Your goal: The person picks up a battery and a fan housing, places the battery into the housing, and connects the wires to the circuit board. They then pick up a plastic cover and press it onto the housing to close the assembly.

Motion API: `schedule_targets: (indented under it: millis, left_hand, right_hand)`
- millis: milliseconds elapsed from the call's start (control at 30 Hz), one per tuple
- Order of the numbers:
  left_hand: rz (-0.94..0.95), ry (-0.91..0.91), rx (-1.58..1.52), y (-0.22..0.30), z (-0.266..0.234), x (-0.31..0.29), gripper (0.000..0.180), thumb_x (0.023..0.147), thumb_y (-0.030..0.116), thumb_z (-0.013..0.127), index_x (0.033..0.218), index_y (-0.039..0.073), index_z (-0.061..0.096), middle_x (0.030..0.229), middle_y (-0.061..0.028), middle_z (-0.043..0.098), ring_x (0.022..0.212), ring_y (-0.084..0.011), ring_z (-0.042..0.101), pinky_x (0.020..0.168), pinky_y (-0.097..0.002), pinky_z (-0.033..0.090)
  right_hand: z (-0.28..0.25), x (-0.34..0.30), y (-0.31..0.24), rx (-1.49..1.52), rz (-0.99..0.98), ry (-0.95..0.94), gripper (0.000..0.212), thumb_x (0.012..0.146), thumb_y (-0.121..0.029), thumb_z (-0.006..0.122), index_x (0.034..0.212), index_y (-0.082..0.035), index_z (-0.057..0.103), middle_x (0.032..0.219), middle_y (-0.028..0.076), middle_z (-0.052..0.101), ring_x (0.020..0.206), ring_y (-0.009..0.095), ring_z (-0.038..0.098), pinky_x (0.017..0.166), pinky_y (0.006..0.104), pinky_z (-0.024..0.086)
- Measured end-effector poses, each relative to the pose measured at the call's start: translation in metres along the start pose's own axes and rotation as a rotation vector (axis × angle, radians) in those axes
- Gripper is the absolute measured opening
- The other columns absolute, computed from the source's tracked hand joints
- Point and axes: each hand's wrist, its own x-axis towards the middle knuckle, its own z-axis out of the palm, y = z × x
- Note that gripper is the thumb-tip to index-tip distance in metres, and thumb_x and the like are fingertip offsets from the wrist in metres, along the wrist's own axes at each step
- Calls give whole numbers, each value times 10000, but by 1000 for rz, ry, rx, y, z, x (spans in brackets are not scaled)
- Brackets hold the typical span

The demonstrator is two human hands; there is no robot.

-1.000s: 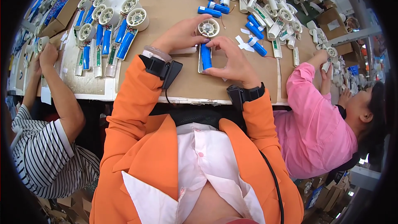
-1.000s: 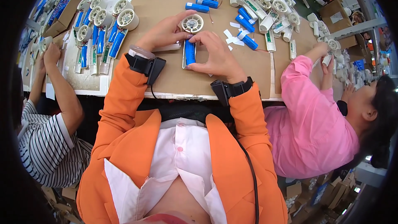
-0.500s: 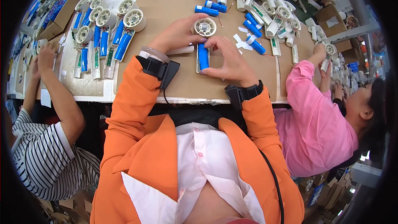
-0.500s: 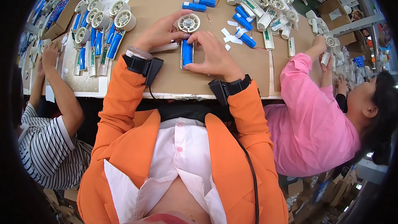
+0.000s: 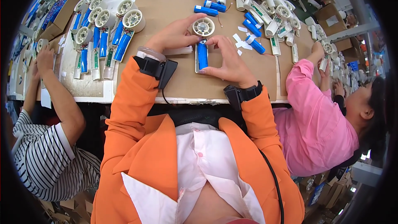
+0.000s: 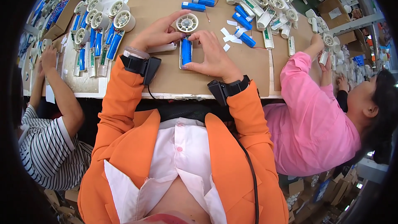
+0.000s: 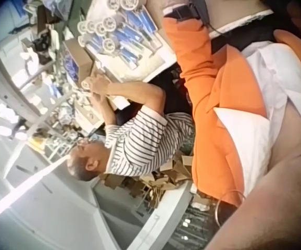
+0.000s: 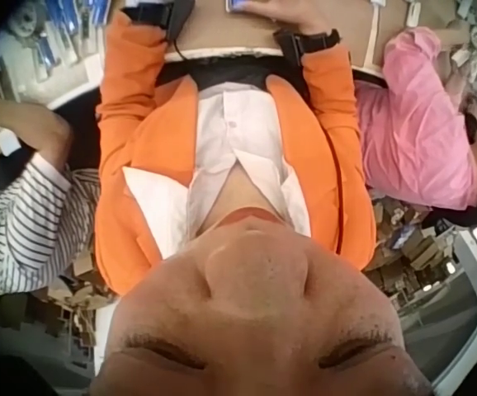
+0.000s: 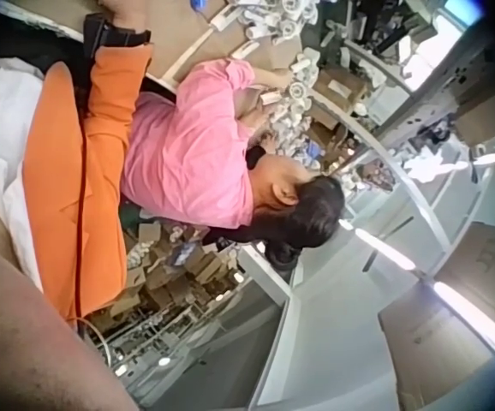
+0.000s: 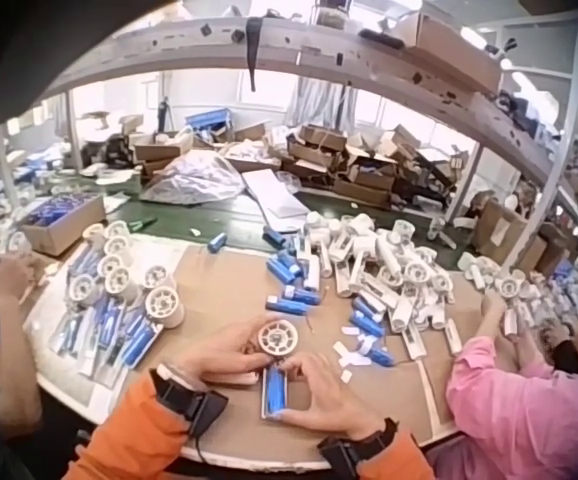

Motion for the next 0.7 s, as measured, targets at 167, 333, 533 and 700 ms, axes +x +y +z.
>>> schedule_targets:
  millis: [167,333,533,700]
  left_hand:
    - [-162,-59,-152,12,2,-4,884,787,106,775,1518,166,281,885,-48,597,710,-111,555,626,-257,462]
    - [24,-25,72,-3,12,-4,1014,724,123,827,1532,183,218,927,-51,558,738,-131,519,656,-268,455]
    - [-6,-51,45,-2,14,0,1038,693,111,845,1525,170,226,1027,-71,554,782,-142,509,686,-284,459]
    - [119,13,43,-11,16,1,1024,696,106,842,1520,161,235,1138,-79,561,802,-146,515,706,-283,472]
  right_hand:
    - [5,-2,6,54,57,-12,763,643,-343,895,1215,-54,482,1166,112,499,1098,263,503,967,356,422]
    - [9,-2,5,96,144,-53,779,647,-337,902,1219,-46,460,1149,112,495,1084,245,505,964,353,429]
    - [5,8,3,183,329,-182,751,644,-338,913,1158,-31,460,1075,108,525,987,214,536,914,325,461]
    - [2,14,5,192,343,-230,706,671,-329,901,1133,-28,460,1002,85,552,922,165,541,849,303,477]
